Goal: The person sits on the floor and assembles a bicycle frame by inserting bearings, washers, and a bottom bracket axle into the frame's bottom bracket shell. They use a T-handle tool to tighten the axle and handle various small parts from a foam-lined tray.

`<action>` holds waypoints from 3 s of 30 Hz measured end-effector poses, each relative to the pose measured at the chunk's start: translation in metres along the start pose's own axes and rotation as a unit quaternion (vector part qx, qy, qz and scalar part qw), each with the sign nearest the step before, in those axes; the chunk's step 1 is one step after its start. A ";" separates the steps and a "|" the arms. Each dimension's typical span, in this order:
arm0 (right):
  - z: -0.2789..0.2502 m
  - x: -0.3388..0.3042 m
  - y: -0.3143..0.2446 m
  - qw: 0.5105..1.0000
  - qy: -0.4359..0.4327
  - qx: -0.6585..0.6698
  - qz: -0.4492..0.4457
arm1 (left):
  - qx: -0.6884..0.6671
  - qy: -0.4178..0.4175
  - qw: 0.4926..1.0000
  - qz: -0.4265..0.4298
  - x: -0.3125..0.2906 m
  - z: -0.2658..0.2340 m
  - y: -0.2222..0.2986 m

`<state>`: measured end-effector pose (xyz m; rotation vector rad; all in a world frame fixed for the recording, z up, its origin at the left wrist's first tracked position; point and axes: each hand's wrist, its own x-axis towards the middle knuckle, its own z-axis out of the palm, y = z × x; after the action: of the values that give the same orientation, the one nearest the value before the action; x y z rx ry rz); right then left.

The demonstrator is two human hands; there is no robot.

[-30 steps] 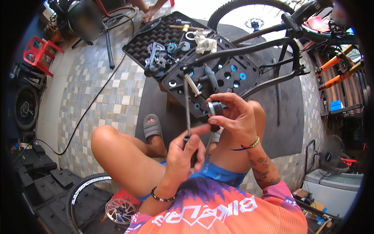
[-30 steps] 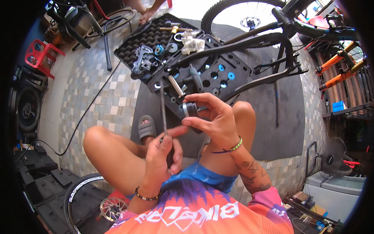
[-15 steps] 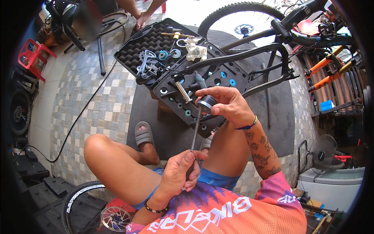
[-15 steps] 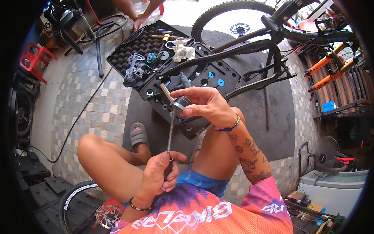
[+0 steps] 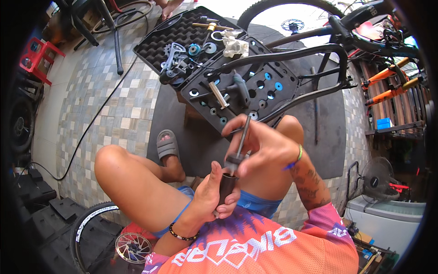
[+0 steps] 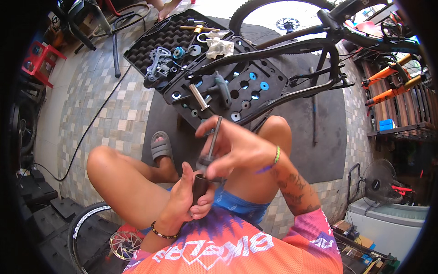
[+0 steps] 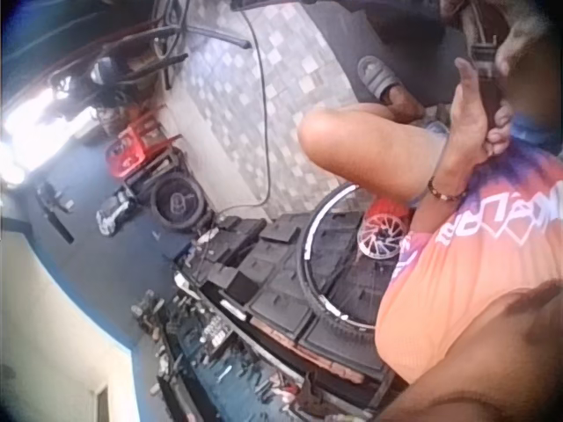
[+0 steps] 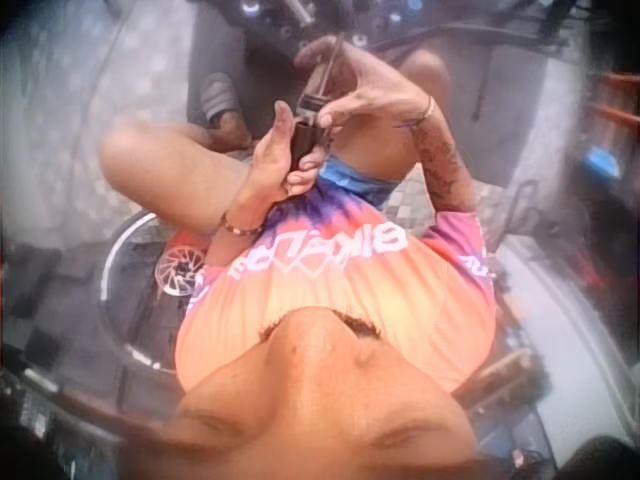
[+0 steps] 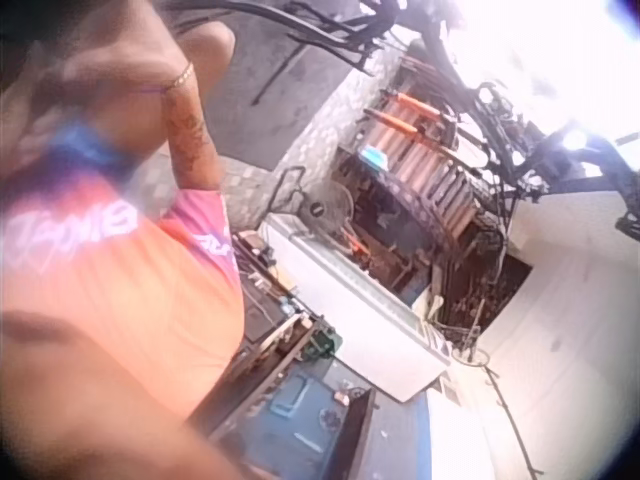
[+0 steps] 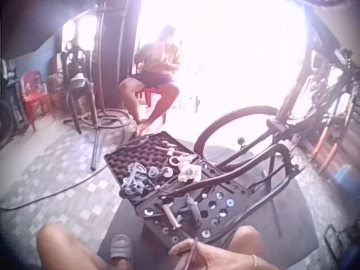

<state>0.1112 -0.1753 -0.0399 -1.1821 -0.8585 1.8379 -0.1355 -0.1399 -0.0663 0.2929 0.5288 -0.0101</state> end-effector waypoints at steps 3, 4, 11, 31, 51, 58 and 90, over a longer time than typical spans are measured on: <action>0.020 0.003 0.027 0.997 0.028 -0.057 -0.036 | -0.043 0.007 0.999 -0.020 0.002 -0.007 -0.005; 0.021 0.001 0.037 0.996 0.033 -0.046 -0.068 | -0.051 0.003 0.998 -0.025 0.003 -0.009 -0.006; 0.033 0.001 0.043 0.986 0.124 -0.016 -0.111 | -0.089 -0.051 0.995 0.019 0.001 -0.018 -0.008; -0.017 0.002 -0.007 0.639 0.188 -0.718 -0.200 | -0.093 0.036 0.994 0.037 0.001 -0.014 -0.053; 0.014 -0.023 -0.012 0.687 0.193 -0.659 -0.235 | -0.179 0.071 0.967 0.165 0.051 0.030 -0.025; 0.012 -0.024 -0.007 0.710 0.199 -0.637 -0.226 | -0.214 0.021 0.963 0.160 0.061 0.020 -0.031; 0.010 -0.017 -0.001 0.679 0.227 -0.656 -0.238 | -0.137 0.055 0.970 0.194 0.065 0.016 -0.024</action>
<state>0.1063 -0.1912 -0.0287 -1.8181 -2.0225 0.1995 -0.0737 -0.1632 -0.0919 0.1234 0.5686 0.4586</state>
